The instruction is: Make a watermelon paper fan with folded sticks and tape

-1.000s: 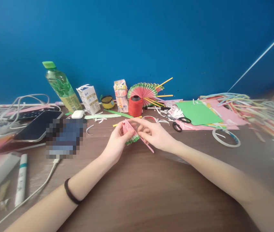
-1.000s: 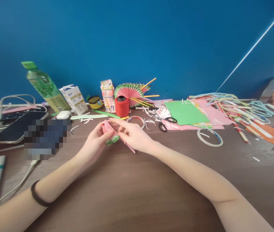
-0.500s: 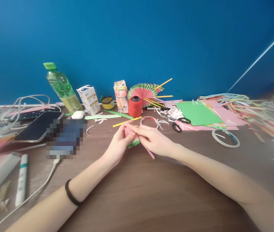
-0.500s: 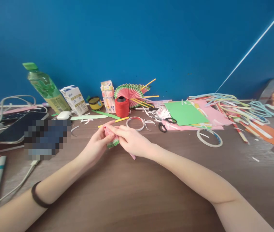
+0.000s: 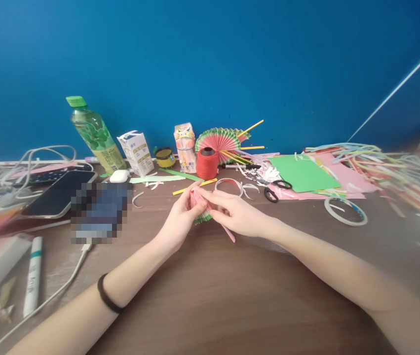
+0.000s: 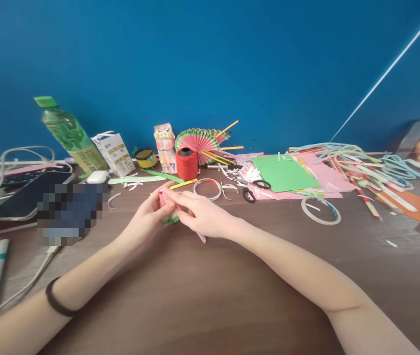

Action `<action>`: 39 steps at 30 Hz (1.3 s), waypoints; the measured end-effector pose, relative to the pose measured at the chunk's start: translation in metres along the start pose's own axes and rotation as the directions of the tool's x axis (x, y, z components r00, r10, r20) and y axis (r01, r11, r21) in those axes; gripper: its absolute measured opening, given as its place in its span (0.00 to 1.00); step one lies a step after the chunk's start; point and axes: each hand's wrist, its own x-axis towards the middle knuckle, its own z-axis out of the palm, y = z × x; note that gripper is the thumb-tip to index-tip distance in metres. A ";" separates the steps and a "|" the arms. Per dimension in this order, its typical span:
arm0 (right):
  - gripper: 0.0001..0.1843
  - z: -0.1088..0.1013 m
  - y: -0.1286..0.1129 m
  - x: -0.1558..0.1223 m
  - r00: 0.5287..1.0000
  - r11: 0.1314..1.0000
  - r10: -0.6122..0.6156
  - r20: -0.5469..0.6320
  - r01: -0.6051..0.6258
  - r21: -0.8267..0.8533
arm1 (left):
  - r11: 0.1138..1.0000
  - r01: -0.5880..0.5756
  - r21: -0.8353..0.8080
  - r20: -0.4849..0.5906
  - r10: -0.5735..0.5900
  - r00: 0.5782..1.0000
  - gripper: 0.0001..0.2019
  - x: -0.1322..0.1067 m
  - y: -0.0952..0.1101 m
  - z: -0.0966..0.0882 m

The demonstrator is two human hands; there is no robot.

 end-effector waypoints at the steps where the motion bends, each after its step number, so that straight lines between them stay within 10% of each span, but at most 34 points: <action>1: 0.30 -0.001 0.002 0.001 1.000 1.000 -0.011 -0.009 0.011 -0.003 | 1.000 -0.008 0.002 0.000 0.008 1.000 0.29 0.000 0.001 0.000; 21: 0.29 0.005 0.002 0.001 0.990 0.961 0.129 -0.050 -0.112 0.252 | 0.917 0.232 -0.324 0.091 -0.214 0.973 0.12 0.004 0.015 0.001; 24: 0.29 0.000 0.000 0.001 0.986 0.961 0.148 -0.077 -0.125 0.248 | 0.945 0.240 -0.221 0.031 -0.239 0.971 0.14 0.011 0.015 -0.010; 27: 0.29 -0.010 0.003 0.004 0.967 0.959 0.142 -0.212 -0.081 0.273 | 0.994 -0.023 0.109 -0.126 0.037 0.991 0.16 0.018 0.013 -0.025; 32: 0.30 -0.031 0.014 0.008 0.918 0.962 0.147 -0.370 -0.045 0.271 | 0.442 -0.124 0.889 0.010 0.250 0.968 0.24 0.023 0.007 -0.045; 39: 0.30 -0.045 0.025 0.010 0.863 0.960 0.162 -0.478 -0.025 0.280 | -0.298 -0.193 0.935 0.227 0.084 0.970 0.22 0.024 0.007 -0.052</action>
